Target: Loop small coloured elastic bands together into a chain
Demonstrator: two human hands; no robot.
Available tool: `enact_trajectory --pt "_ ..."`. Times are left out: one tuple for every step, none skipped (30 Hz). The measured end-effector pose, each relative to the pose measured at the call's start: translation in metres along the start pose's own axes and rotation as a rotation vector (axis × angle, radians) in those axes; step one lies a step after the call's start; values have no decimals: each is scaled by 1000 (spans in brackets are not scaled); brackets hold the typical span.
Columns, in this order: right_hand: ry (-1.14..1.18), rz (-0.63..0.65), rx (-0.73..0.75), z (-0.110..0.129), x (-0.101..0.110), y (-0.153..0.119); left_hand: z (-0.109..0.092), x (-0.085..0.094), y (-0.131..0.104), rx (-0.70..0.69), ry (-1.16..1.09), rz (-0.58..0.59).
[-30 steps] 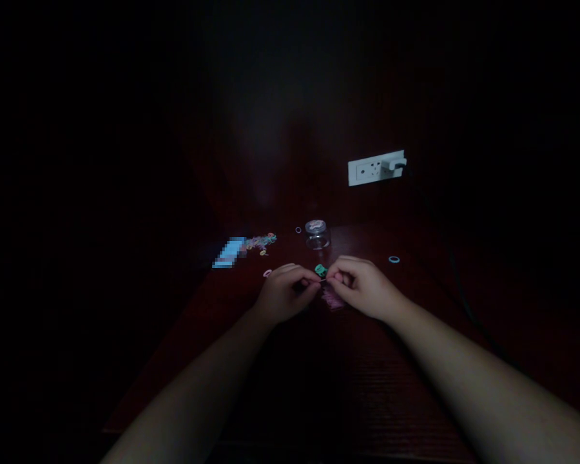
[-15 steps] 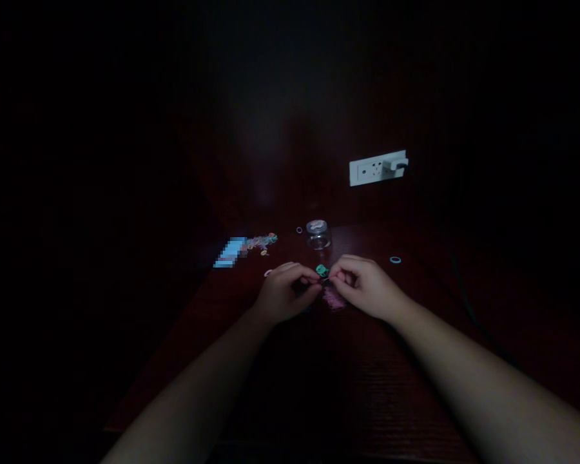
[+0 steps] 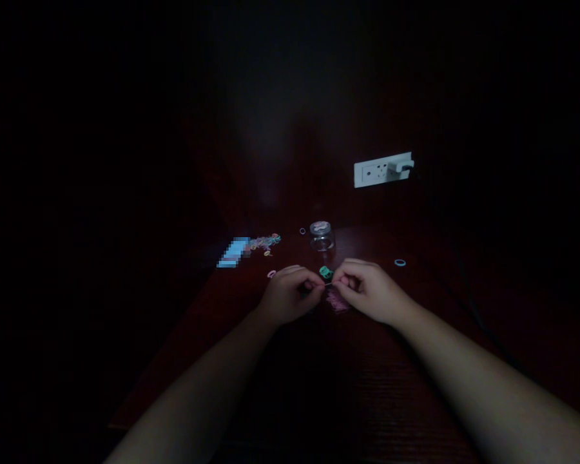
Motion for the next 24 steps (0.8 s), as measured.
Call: enact_trajectory --pt "-4 4 2 0 0 0 0 0 0 2 0 -1" --pt "-9 7 4 0 0 0 0 0 0 5 0 0" --pt "-12 10 6 0 0 0 1 -1 0 9 0 3" --pt "-15 12 8 0 0 0 1 -1 0 15 1 3" --pt "-16 14 10 0 0 0 1 -1 0 19 4 2" --pt "-17 14 10 0 0 0 1 -1 0 22 6 1" --pt "-17 14 10 0 0 0 1 -1 0 24 8 -2" --pt "-18 15 7 0 0 0 1 0 0 26 10 -3" --pt "-18 16 6 0 0 0 1 0 0 25 11 -4" --pt "-18 16 5 0 0 0 1 0 0 25 12 -3" --pt "-18 16 5 1 0 0 1 0 0 24 12 -4" --pt "-19 16 7 1 0 0 1 0 0 23 13 -4" --pt "-19 16 7 2 0 0 1 0 0 21 11 -4" --pt "-19 17 6 3 0 0 1 0 0 19 8 -4" --pt "-18 18 3 3 0 0 2 0 0 19 4 -5" --pt "-16 18 0 3 0 1 2 0 -1 19 1 -4" --pt "-14 19 -3 3 0 1 2 0 -1 20 -3 -3" --pt "-11 20 -5 3 0 1 2 0 -1 20 -5 -3" --pt "-8 21 -6 3 0 1 2 0 -1 19 -6 -3" --pt "-6 22 -6 3 0 1 1 1 -1 17 -8 -2" --pt "-7 22 -7 3 0 1 1 1 -1 16 -10 -2" --pt "-11 22 -9 2 0 1 1 1 -1 16 -13 -2" --pt "-16 22 -11 2 0 1 2 1 -1 18 -14 -1" --pt "-22 25 -12 1 -1 1 2 1 -1 20 -15 1"
Point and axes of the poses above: each hand's wrist, its own y-axis towards the middle knuckle, its own x-axis out of the back of the hand, z = x × y, the point moved 6 cm from there along y, towards the middle knuckle, and after that the axes turned 3 degrees about x, right-handed, at the moved point
